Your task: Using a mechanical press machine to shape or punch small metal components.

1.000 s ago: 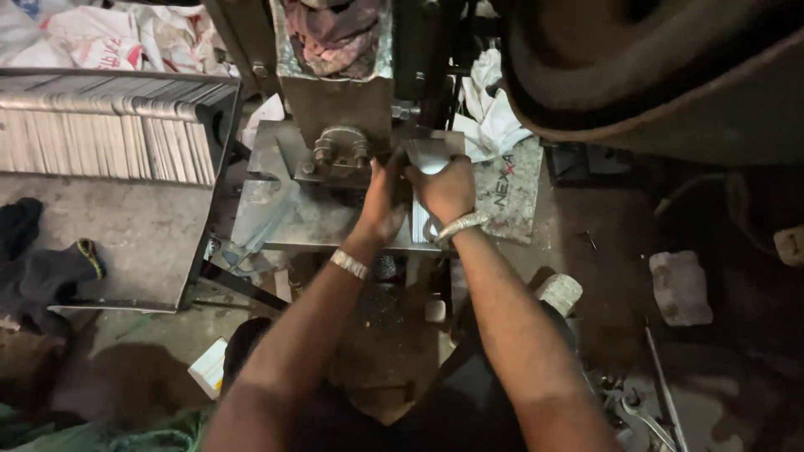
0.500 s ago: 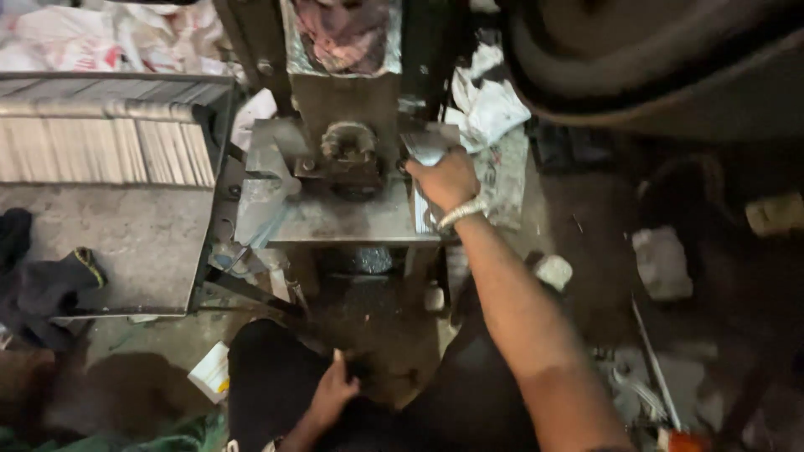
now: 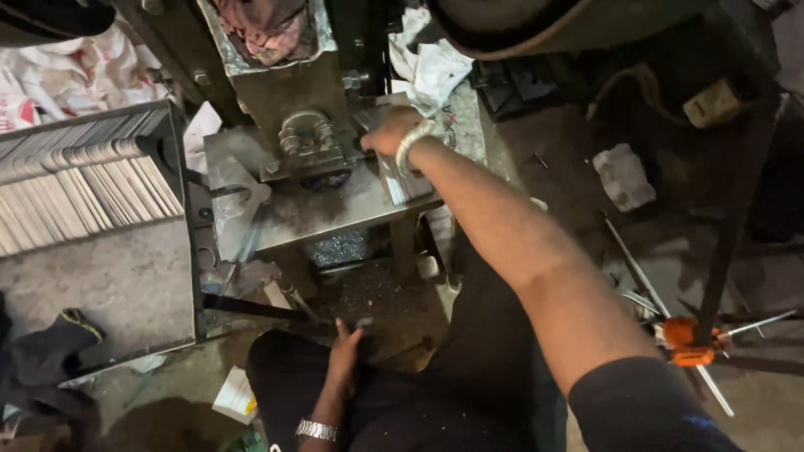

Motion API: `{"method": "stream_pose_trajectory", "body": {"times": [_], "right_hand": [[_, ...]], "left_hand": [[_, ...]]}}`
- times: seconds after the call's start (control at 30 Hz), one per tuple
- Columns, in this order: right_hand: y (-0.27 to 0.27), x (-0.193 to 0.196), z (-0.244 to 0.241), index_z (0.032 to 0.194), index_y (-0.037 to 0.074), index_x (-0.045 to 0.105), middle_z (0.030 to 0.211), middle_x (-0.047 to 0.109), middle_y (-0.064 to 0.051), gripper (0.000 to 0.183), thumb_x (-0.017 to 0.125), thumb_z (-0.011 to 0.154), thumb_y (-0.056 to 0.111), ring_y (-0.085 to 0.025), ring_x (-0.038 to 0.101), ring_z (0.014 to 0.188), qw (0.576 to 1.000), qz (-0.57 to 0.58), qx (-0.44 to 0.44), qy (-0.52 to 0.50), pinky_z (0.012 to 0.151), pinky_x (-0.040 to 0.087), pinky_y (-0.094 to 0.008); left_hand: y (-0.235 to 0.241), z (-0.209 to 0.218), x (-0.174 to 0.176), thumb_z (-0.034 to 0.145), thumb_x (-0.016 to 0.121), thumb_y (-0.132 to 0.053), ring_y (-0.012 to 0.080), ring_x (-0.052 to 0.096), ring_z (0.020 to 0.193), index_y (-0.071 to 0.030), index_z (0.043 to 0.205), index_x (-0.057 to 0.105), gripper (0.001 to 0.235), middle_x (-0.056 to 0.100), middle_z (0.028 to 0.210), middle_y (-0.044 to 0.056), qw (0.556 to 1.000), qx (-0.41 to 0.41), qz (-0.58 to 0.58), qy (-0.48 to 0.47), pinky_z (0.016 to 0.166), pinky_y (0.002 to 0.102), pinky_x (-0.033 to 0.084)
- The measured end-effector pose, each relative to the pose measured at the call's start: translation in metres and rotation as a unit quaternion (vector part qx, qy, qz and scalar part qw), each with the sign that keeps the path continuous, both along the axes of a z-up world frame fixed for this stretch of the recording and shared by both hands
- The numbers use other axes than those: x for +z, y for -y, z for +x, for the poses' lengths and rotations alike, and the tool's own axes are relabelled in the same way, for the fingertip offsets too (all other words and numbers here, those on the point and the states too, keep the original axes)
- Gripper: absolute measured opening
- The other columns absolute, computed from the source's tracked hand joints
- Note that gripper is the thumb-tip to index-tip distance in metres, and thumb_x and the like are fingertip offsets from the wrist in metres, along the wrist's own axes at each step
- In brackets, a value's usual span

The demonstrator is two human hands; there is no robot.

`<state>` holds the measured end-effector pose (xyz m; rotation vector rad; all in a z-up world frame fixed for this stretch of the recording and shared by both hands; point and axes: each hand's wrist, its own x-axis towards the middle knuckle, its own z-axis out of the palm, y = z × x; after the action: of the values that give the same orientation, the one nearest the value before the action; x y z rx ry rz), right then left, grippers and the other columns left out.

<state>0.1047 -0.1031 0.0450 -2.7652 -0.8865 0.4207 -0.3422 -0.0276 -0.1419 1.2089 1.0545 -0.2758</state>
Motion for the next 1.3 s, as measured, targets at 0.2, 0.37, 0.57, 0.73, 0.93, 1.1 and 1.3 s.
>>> {"method": "stream_pose_trajectory", "body": {"times": [0.2,0.37,0.57,0.73,0.93,1.1,1.3], "right_hand": [[-0.001,0.028,0.000,0.118,0.004,0.073,0.126,0.068,-0.024,0.071,0.076,0.075,0.061,-0.038,0.066,0.116,0.996,-0.037,-0.036,-0.078,0.102,0.051,-0.043],[-0.007,0.007,0.006,0.116,0.004,0.076,0.127,0.068,-0.024,0.070,0.076,0.076,0.062,-0.038,0.065,0.119,0.996,-0.038,-0.060,-0.054,0.104,0.050,-0.043],[-0.004,-0.002,0.023,0.117,0.006,0.075,0.131,0.065,-0.020,0.070,0.079,0.072,0.060,-0.036,0.063,0.121,0.993,-0.044,-0.092,-0.067,0.102,0.050,-0.043],[-0.006,-0.039,0.019,0.120,0.008,0.074,0.135,0.065,-0.018,0.067,0.079,0.075,0.058,-0.034,0.063,0.123,0.992,-0.060,-0.084,-0.070,0.103,0.050,-0.043],[0.040,-0.064,0.043,0.120,0.013,0.072,0.124,0.069,-0.015,0.043,0.068,0.086,0.039,-0.032,0.066,0.115,0.998,0.015,-0.045,-0.052,0.098,0.050,-0.045],[0.055,0.009,0.001,0.115,0.004,0.074,0.122,0.070,-0.020,0.056,0.075,0.079,0.046,-0.034,0.068,0.112,0.957,0.149,-0.206,-0.136,0.095,0.053,-0.043],[0.093,0.024,-0.047,0.117,-0.013,0.066,0.131,0.063,-0.028,0.082,0.090,0.078,0.055,-0.036,0.067,0.116,0.857,0.325,-0.363,-0.171,0.101,0.052,-0.040]], "left_hand": [[-0.015,-0.016,-0.061,0.096,0.058,-0.044,0.0239,0.040,0.142,0.000,0.157,0.028,0.081,0.039,0.159,0.014,0.997,-0.014,0.043,0.064,0.115,0.036,0.032],[-0.005,-0.003,-0.026,0.092,0.062,-0.036,0.0251,0.042,0.141,-0.003,0.160,0.021,0.086,0.041,0.159,0.014,0.996,-0.009,0.011,0.089,0.114,0.036,0.034],[-0.013,-0.009,-0.020,0.094,0.062,-0.037,0.0255,0.041,0.143,0.000,0.159,0.030,0.081,0.041,0.160,0.015,0.996,-0.045,0.034,0.063,0.115,0.035,0.034],[-0.018,-0.019,-0.025,0.095,0.061,-0.038,0.0288,0.040,0.146,0.001,0.159,0.030,0.081,0.040,0.163,0.016,0.997,0.006,0.023,0.077,0.115,0.035,0.033],[-0.044,0.007,-0.031,0.094,0.062,-0.034,0.0336,0.052,0.136,-0.014,0.167,0.015,0.089,0.045,0.157,0.018,0.981,-0.118,0.112,-0.102,0.107,0.046,0.046],[-0.068,-0.009,-0.057,0.105,0.055,-0.029,0.0319,0.055,0.131,-0.006,0.164,0.020,0.072,0.046,0.153,0.015,0.983,-0.043,0.148,-0.103,0.104,0.043,0.047],[-0.070,-0.021,-0.070,0.100,0.053,-0.024,0.0313,0.063,0.117,-0.003,0.157,0.036,0.063,0.059,0.140,0.016,0.985,0.099,-0.060,0.129,0.096,0.047,0.054]]}}
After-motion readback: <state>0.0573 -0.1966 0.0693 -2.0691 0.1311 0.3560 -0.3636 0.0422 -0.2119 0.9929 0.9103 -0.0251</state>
